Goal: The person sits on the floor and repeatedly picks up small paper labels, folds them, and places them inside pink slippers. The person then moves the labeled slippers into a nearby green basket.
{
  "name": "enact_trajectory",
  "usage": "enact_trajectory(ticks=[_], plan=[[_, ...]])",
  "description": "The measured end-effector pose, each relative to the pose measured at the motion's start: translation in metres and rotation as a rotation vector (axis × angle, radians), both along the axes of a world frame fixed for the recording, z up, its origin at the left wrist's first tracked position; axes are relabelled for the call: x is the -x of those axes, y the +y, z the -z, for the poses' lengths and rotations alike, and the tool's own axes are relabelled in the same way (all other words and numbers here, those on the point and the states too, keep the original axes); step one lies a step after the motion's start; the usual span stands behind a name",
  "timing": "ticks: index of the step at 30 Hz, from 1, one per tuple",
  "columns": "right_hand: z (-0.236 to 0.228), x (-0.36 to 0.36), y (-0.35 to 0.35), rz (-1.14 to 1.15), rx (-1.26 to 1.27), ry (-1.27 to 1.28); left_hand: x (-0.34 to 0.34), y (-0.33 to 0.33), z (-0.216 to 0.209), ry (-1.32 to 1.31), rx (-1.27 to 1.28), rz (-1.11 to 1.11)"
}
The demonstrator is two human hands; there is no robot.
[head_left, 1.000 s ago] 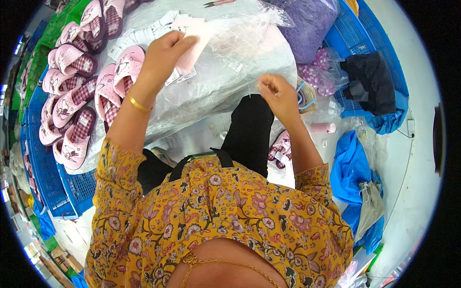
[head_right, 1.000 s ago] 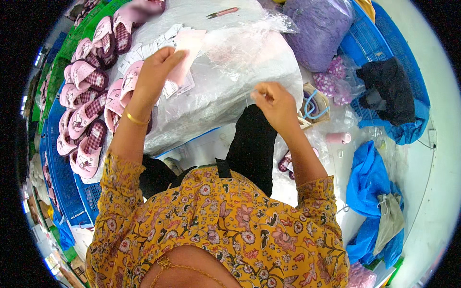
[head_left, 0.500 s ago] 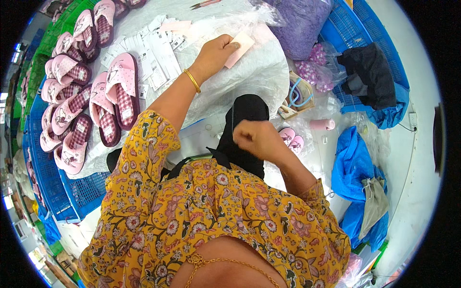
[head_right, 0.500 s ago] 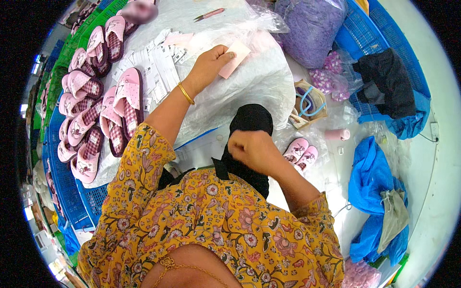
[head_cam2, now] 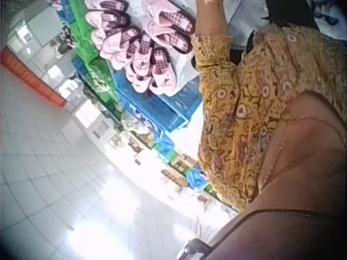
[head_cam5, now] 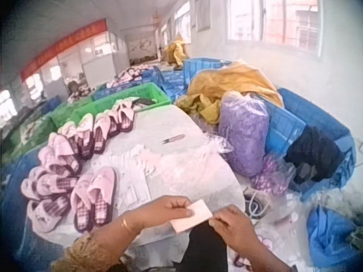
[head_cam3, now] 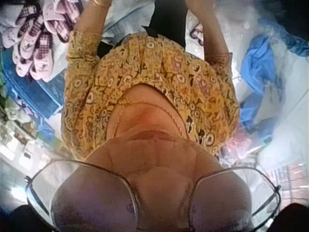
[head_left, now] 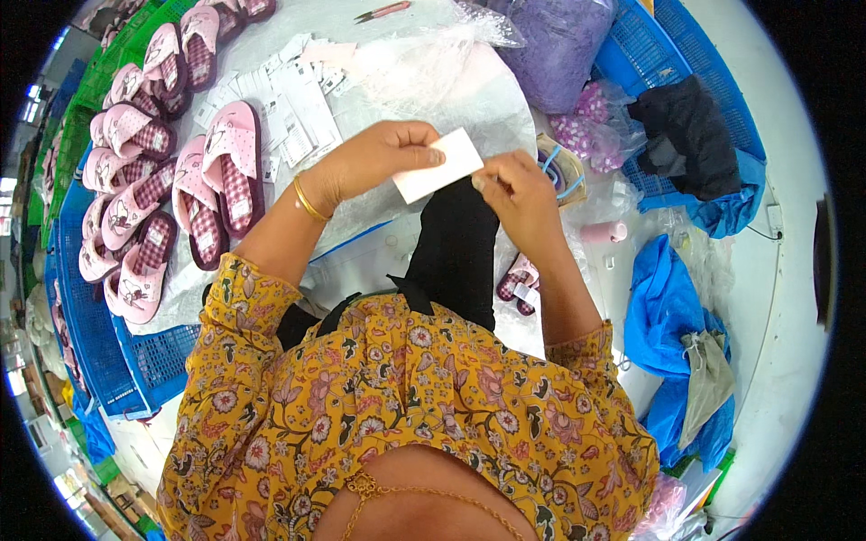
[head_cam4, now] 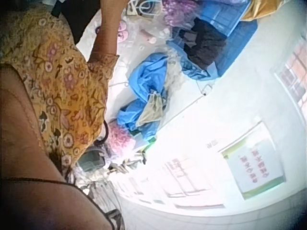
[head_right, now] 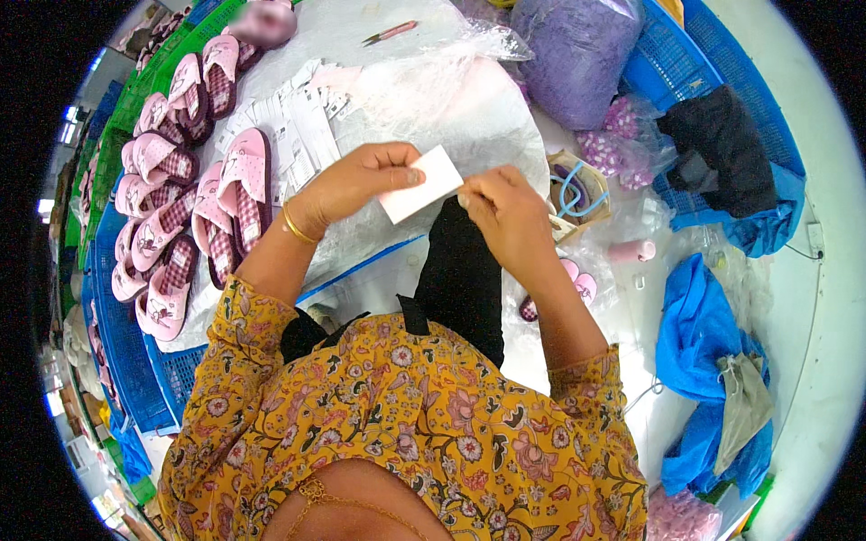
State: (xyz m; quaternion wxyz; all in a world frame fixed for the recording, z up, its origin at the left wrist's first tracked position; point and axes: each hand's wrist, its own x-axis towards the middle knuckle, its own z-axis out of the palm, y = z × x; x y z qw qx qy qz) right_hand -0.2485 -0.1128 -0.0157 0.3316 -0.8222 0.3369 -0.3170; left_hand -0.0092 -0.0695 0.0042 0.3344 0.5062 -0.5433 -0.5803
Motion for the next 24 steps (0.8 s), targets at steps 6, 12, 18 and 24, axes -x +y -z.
enact_trajectory(ticks=[6, 12, 18, 24], plan=[[0.02, -0.02, -0.004, -0.007, -0.608, -0.411, 0.012, 0.032, 0.026, 0.147, -0.065, -0.149], [0.053, -0.034, -0.004, -0.15, -1.271, -1.028, 0.021, 0.04, 0.031, 0.407, -0.081, -0.404], [0.025, -0.031, 0.004, -0.061, -1.091, -0.958, 0.011, 0.044, 0.035, 0.6, -0.008, -0.702], [0.028, -0.034, 0.025, -0.302, -1.137, -0.795, 0.005, 0.053, 0.037, 0.655, 0.033, -0.732]])
